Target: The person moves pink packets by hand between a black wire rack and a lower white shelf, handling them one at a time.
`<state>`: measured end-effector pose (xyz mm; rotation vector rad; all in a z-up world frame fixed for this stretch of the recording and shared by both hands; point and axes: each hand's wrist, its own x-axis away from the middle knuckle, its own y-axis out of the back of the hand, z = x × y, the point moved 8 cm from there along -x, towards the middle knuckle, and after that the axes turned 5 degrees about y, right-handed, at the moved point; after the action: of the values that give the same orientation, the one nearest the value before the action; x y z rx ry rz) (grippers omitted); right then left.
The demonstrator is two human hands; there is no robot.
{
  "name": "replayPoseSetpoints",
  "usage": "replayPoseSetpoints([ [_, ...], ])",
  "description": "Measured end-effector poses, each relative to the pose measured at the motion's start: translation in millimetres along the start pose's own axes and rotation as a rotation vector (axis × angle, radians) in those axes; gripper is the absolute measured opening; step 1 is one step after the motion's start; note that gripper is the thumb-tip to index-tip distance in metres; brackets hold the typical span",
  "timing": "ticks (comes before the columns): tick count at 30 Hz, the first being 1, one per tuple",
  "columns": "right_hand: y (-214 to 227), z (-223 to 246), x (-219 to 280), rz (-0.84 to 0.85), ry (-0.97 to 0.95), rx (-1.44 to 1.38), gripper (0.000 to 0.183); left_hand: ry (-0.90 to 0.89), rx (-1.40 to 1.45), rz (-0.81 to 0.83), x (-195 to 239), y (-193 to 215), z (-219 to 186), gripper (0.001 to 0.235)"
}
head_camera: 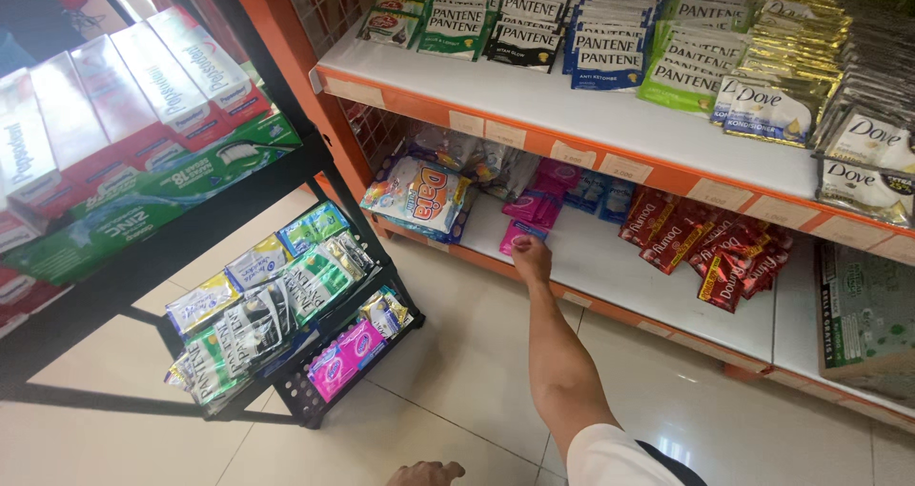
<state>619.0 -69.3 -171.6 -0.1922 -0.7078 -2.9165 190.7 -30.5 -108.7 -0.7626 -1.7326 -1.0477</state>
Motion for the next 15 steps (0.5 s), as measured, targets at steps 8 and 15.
replayPoseSetpoints([
  [8,-86.2,45.6,26.4,0.498,0.357,0.159,0.013,-0.076,-0.067,-0.165,0.9,-8.0,0.1,0.046],
  [15,-108.5,114.6,103.1,0.846,0.487,0.45,0.017,-0.084,-0.069,-0.163,52.8,7.7,-16.6,0.062],
])
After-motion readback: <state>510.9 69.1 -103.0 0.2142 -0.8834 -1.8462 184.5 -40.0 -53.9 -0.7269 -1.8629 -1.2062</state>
